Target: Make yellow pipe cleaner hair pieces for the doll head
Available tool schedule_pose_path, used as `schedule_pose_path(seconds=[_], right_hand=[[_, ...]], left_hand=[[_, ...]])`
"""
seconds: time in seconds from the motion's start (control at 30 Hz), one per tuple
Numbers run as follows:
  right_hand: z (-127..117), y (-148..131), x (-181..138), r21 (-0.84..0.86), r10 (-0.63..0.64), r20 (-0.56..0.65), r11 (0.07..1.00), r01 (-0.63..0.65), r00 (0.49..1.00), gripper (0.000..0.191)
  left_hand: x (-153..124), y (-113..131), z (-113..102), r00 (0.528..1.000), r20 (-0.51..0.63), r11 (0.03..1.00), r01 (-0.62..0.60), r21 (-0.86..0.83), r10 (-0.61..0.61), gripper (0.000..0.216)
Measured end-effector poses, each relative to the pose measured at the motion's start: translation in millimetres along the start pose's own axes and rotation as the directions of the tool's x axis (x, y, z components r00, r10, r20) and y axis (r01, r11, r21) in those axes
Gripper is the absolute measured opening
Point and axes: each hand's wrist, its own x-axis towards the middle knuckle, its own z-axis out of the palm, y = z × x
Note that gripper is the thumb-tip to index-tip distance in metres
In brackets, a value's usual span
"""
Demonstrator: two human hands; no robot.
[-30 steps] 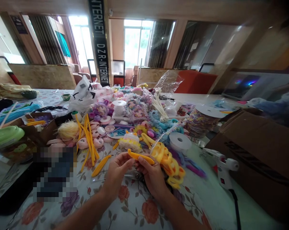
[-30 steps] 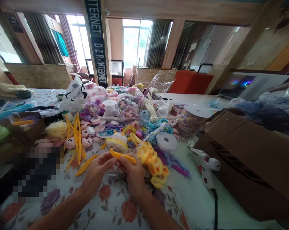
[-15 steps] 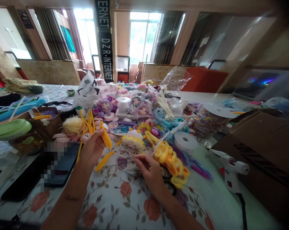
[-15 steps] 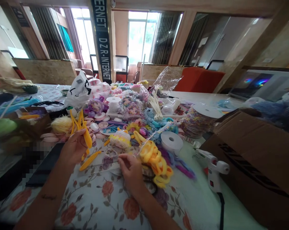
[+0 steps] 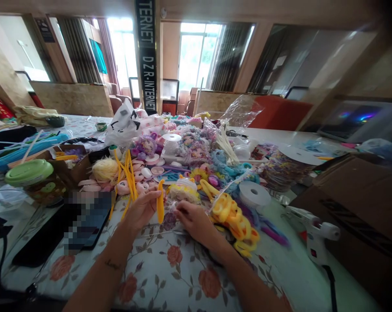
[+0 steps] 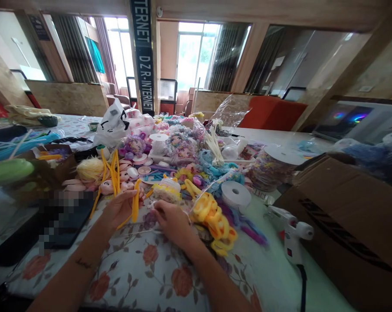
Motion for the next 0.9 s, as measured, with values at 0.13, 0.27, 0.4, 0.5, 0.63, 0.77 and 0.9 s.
schedule_pose_path(seconds=[0.13, 0.27, 0.4, 0.5, 0.63, 0.77, 0.9], right_hand=[[-45, -10, -19, 0.483, 0.183, 0.19, 0.838, -0.255, 0.964, 0.026], [-62, -14, -30, 0.609, 0.243, 0.227, 0.72, -0.332, 0.943, 0.026], [-57, -15, -30, 0.57, 0.218, 0.251, 0.754, -0.326, 0.943, 0.028], [-60, -20, -28, 0.549, 0.177, 0.241, 0.786, -0.285, 0.954, 0.026], [-79, -22, -28, 0.508, 0.198, 0.093, 0.833, -0.217, 0.976, 0.024], [-99, -18, -34, 0.451, 0.224, 0.034, 0.866, -0.215, 0.974, 0.022], [-113, -14, -39, 0.473, 0.223, -0.042, 0.863, -0.177, 0.974, 0.021]], left_hand=[[-6, 0, 3, 0.975, 0.204, 0.984, 0.056, 0.166, -0.09, 0.01], [-10, -8, 10, 0.927, 0.34, 0.954, 0.055, 0.296, -0.159, 0.006], [-12, -18, 15, 0.871, 0.408, 0.923, 0.116, 0.368, -0.272, 0.008], [-13, -22, 14, 0.843, 0.424, 0.917, 0.184, 0.354, -0.333, 0.013], [-13, -19, 10, 0.823, 0.445, 0.922, 0.224, 0.316, -0.353, 0.018], [-13, -12, 9, 0.844, 0.425, 0.918, 0.176, 0.355, -0.326, 0.014], [-12, -9, 10, 0.875, 0.387, 0.898, 0.107, 0.428, -0.289, 0.01]])
